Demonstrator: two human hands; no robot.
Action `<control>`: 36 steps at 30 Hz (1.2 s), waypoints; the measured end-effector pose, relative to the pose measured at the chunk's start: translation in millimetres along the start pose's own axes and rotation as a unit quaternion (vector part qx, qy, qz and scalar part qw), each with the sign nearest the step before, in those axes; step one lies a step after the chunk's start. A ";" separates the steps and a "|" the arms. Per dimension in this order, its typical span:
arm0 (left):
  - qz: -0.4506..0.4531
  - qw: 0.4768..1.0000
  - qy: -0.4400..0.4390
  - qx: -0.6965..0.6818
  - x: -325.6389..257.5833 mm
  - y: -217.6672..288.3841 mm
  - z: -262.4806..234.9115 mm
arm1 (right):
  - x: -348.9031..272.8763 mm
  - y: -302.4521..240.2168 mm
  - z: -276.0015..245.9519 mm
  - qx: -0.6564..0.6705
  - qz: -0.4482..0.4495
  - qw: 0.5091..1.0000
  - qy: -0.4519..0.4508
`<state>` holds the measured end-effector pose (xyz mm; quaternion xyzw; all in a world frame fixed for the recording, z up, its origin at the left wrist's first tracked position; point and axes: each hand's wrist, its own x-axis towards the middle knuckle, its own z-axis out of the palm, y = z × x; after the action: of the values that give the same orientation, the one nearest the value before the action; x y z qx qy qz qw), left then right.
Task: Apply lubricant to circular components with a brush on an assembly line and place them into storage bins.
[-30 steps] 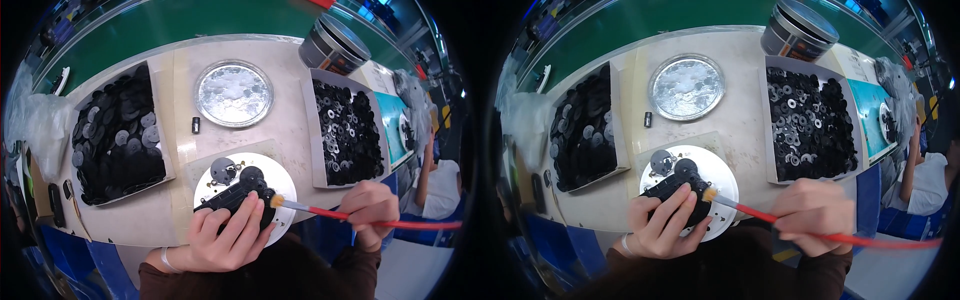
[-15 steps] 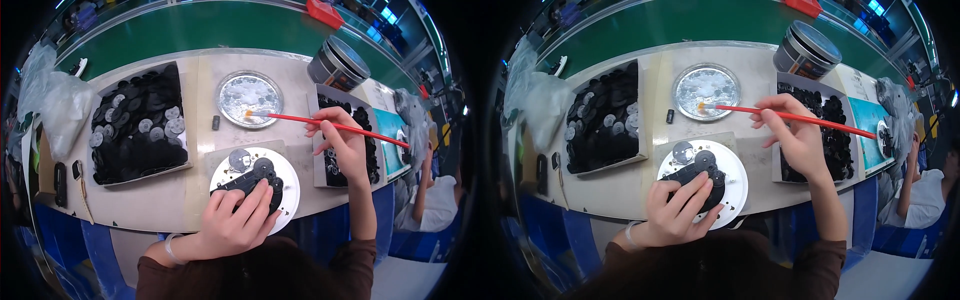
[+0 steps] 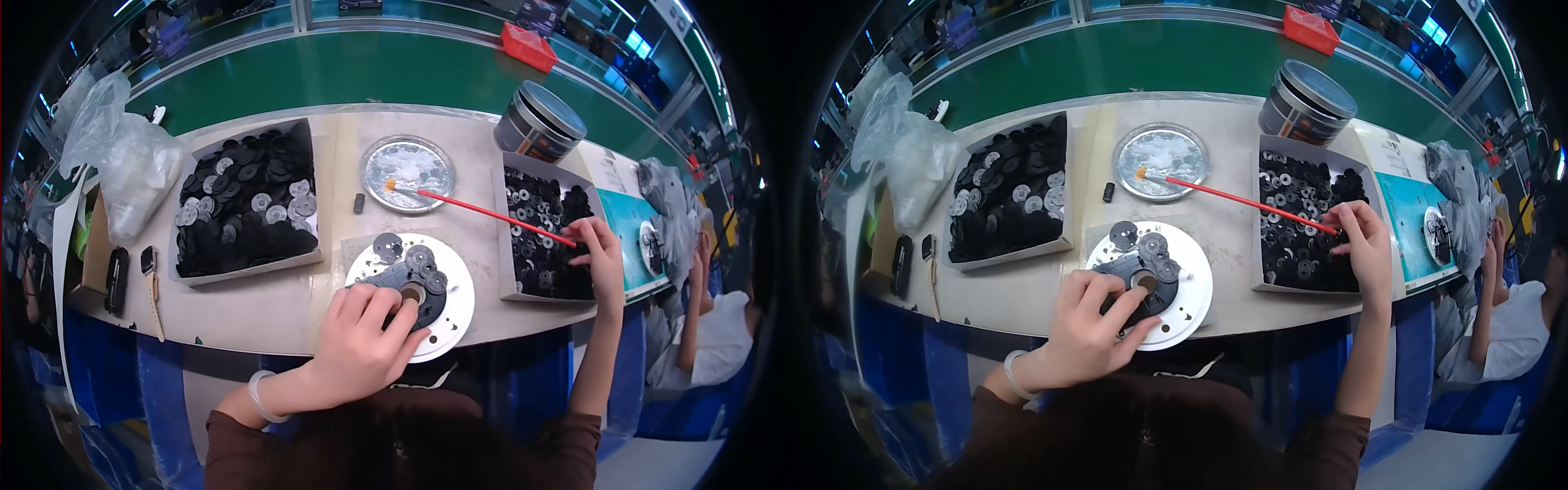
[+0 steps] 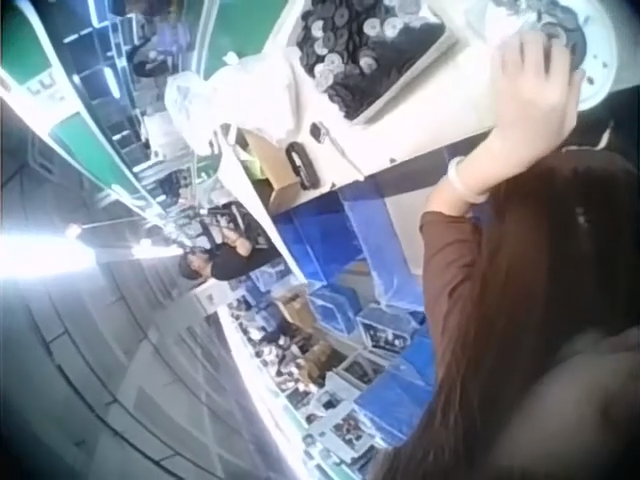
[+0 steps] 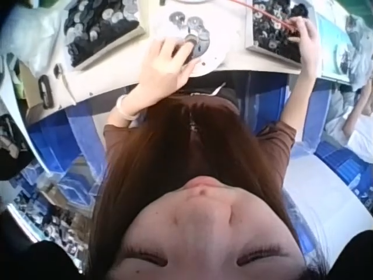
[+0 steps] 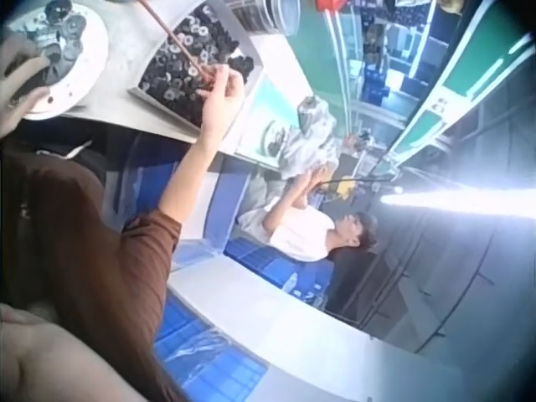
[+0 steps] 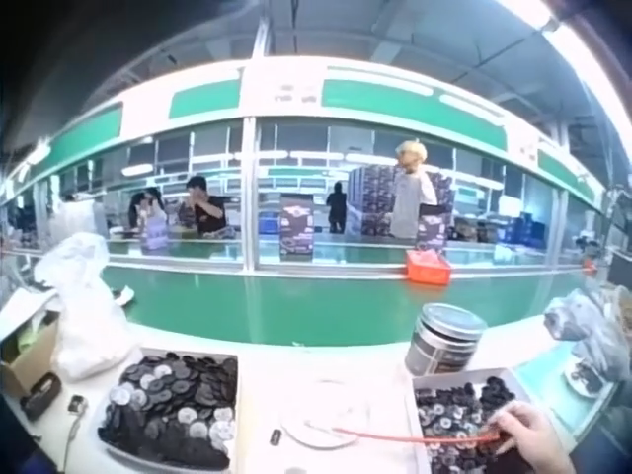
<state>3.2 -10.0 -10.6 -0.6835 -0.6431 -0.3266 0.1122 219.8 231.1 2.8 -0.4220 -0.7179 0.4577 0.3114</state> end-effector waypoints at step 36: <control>-0.217 0.890 -0.082 0.391 194.0 -351.3 64.4 | 24.0 164.8 -218.2 0.238 0.125 0.850 0.452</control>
<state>-319.8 235.2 -38.7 -0.4517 -0.8582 -0.0077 0.2437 443.8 375.6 -63.0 -0.5813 -0.3081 0.4080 0.6331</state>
